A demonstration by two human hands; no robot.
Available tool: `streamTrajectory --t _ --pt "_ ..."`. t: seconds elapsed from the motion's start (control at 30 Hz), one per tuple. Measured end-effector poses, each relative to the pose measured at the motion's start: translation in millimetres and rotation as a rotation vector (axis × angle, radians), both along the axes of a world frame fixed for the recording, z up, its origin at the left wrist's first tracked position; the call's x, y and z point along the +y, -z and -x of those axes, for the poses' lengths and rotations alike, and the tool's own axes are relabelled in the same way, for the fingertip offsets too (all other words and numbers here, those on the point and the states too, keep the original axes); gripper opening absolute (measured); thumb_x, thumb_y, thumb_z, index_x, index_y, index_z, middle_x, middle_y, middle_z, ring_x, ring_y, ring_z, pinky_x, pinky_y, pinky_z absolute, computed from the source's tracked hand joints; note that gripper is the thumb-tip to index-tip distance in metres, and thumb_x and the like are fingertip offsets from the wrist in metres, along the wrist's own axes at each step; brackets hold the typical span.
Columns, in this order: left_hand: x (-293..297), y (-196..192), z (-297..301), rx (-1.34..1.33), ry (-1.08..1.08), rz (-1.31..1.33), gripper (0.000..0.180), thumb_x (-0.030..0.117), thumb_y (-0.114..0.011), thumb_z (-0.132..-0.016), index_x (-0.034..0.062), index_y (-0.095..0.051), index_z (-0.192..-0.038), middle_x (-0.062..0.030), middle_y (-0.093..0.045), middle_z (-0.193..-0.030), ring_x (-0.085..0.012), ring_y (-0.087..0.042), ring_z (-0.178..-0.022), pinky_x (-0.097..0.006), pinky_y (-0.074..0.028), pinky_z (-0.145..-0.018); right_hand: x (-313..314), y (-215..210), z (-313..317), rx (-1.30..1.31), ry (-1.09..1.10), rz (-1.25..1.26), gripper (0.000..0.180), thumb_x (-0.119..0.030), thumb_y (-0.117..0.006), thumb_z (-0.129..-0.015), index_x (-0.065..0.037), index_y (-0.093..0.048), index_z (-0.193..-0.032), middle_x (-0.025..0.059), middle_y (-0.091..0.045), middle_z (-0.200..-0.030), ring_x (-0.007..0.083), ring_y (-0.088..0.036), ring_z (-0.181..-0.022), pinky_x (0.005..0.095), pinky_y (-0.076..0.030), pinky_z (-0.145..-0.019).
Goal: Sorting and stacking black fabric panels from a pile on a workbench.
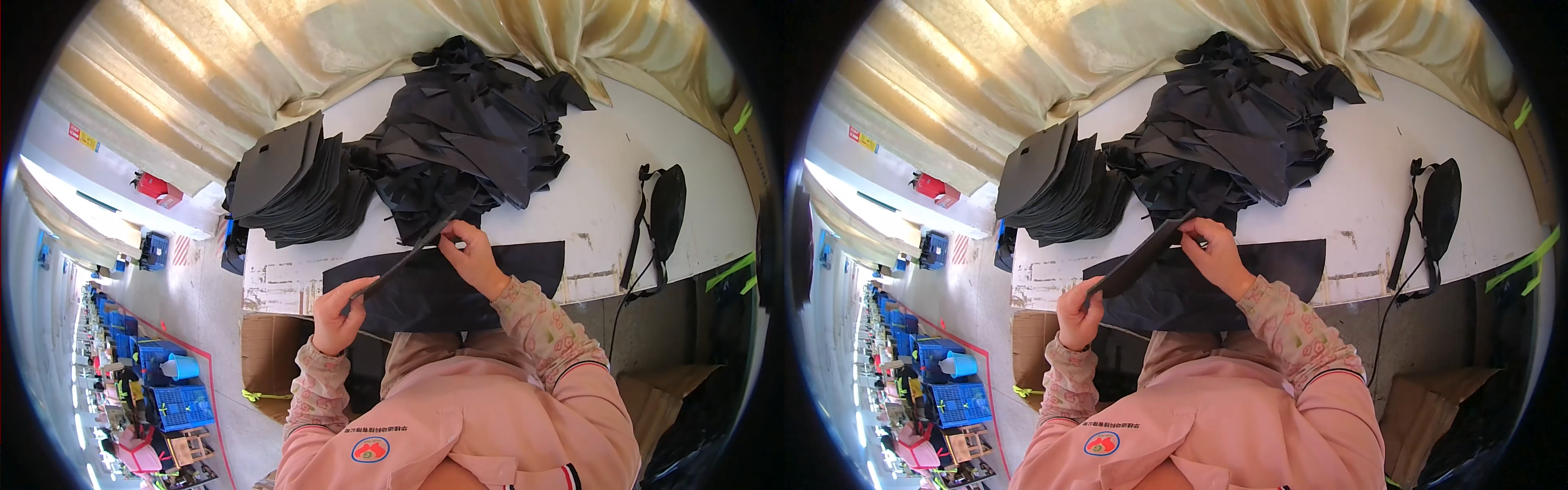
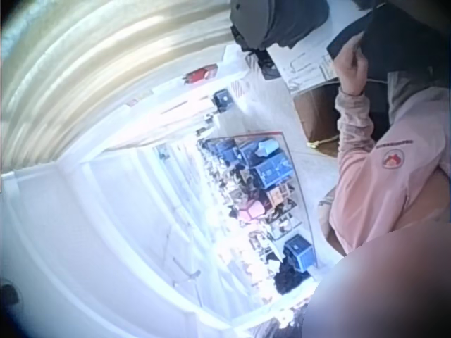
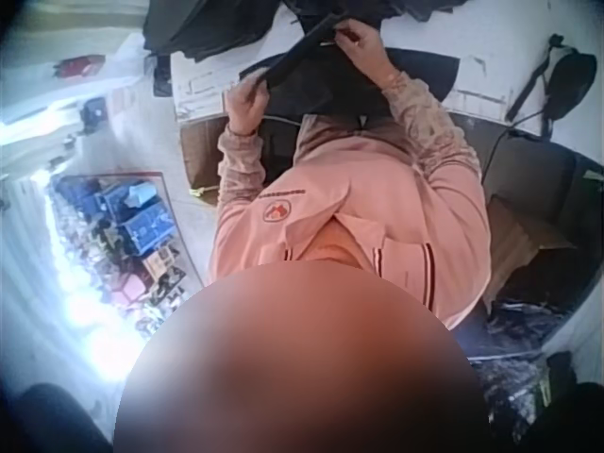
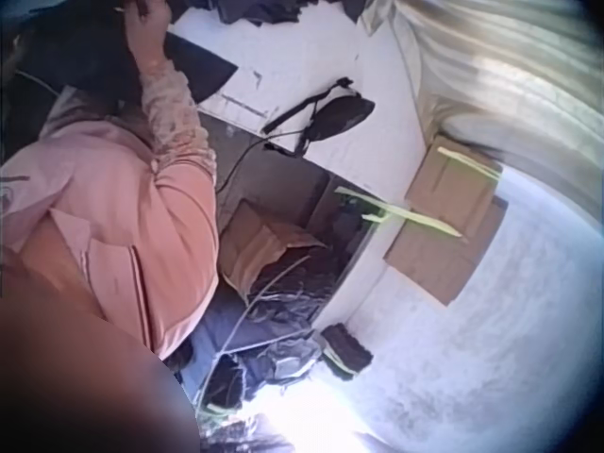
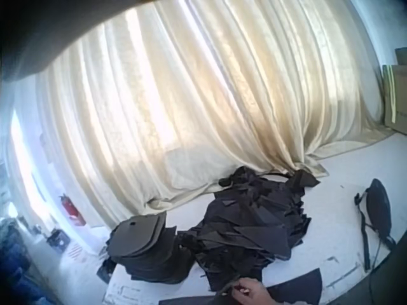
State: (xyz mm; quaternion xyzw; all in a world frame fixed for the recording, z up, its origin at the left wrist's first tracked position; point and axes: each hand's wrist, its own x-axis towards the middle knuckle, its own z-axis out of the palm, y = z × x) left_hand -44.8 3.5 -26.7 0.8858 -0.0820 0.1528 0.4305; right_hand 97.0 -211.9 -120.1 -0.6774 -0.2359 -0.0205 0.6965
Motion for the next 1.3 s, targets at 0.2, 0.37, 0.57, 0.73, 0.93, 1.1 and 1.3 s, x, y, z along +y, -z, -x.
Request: streamTrajectory --t 0.2,0.37,0.57,0.73,0.93,1.1,1.3 --pt "-15.8 0.3 -6.5 -0.186 0.171 -0.189 0.040 -0.011 -0.053 -0.075 0.0000 -0.064 -0.113 -0.0132 -0.069 -0.093 -0.0205 -0.067 -0.078 -0.025 -0.050 -0.070 15.2 12.8 9.3 0.021 0.207 -0.120 0.012 0.000 -0.066 -0.075 -0.002 -0.059 -0.084 0.0107 -0.060 -0.078 0.0275 -0.057 -0.075 0.0348 -0.044 -0.073" --pt "-34.4 -1.3 2.3 -0.057 -0.059 -0.122 0.033 -0.009 -0.055 -0.079 -0.0023 -0.063 -0.111 -0.0154 -0.068 -0.089 -0.0231 -0.068 -0.076 -0.027 -0.051 -0.070 9.1 -6.2 14.8 -0.296 0.388 0.077 0.014 -0.001 -0.067 -0.072 -0.005 -0.056 -0.080 0.0083 -0.056 -0.074 0.0277 -0.055 -0.075 0.0368 -0.043 -0.077" --pt "-28.6 4.2 4.8 -0.020 -0.090 -0.053 0.026 -0.005 -0.057 -0.084 -0.0043 -0.062 -0.110 -0.0149 -0.066 -0.084 -0.0212 -0.066 -0.071 -0.026 -0.050 -0.067 3.3 -11.0 10.4 -0.471 0.425 0.140 0.015 0.000 -0.066 -0.071 -0.006 -0.056 -0.079 0.0072 -0.054 -0.073 0.0270 -0.055 -0.073 0.0402 -0.042 -0.085" --pt "-24.4 5.4 0.3 0.014 -0.185 0.349 0.024 0.000 -0.054 -0.093 -0.0038 -0.059 -0.116 0.0049 -0.057 -0.078 -0.0001 -0.043 -0.063 -0.016 -0.036 -0.055 -5.1 -12.1 8.8 -0.533 0.446 0.184 0.016 0.000 -0.066 -0.070 -0.006 -0.057 -0.081 0.0069 -0.055 -0.074 0.0268 -0.056 -0.074 0.0424 -0.042 -0.089" --pt "-17.1 7.0 6.7 0.094 -0.062 0.035 0.028 0.002 -0.062 -0.087 -0.0019 -0.062 -0.115 -0.0075 -0.066 -0.086 -0.0141 -0.060 -0.069 -0.025 -0.048 -0.064 -4.4 -11.2 10.8 -0.566 0.406 0.233 0.017 -0.002 -0.067 -0.069 -0.006 -0.057 -0.082 0.0060 -0.058 -0.079 0.0267 -0.056 -0.077 0.0430 -0.041 -0.089" --pt "-15.6 -3.0 -16.1 0.064 0.578 -0.035 0.043 0.005 -0.066 -0.079 0.0005 -0.061 -0.121 -0.0145 -0.060 -0.119 -0.0220 -0.060 -0.103 -0.035 -0.048 -0.086 -2.8 7.5 7.4 -0.506 0.200 0.179 0.015 -0.005 -0.067 -0.072 -0.006 -0.060 -0.086 0.0064 -0.057 -0.081 0.0262 -0.054 -0.080 0.0370 -0.042 -0.082" --pt "-36.8 51.9 -52.2 0.071 0.112 0.366 0.049 0.003 -0.074 -0.079 0.0037 -0.058 -0.125 -0.0090 -0.052 -0.121 -0.0150 -0.059 -0.088 -0.026 -0.047 -0.079 4.7 -8.3 15.9 -0.153 -0.085 0.009 0.016 -0.005 -0.063 -0.077 -0.003 -0.065 -0.093 0.0065 -0.056 -0.086 0.0235 -0.052 -0.084 0.0327 -0.042 -0.074"
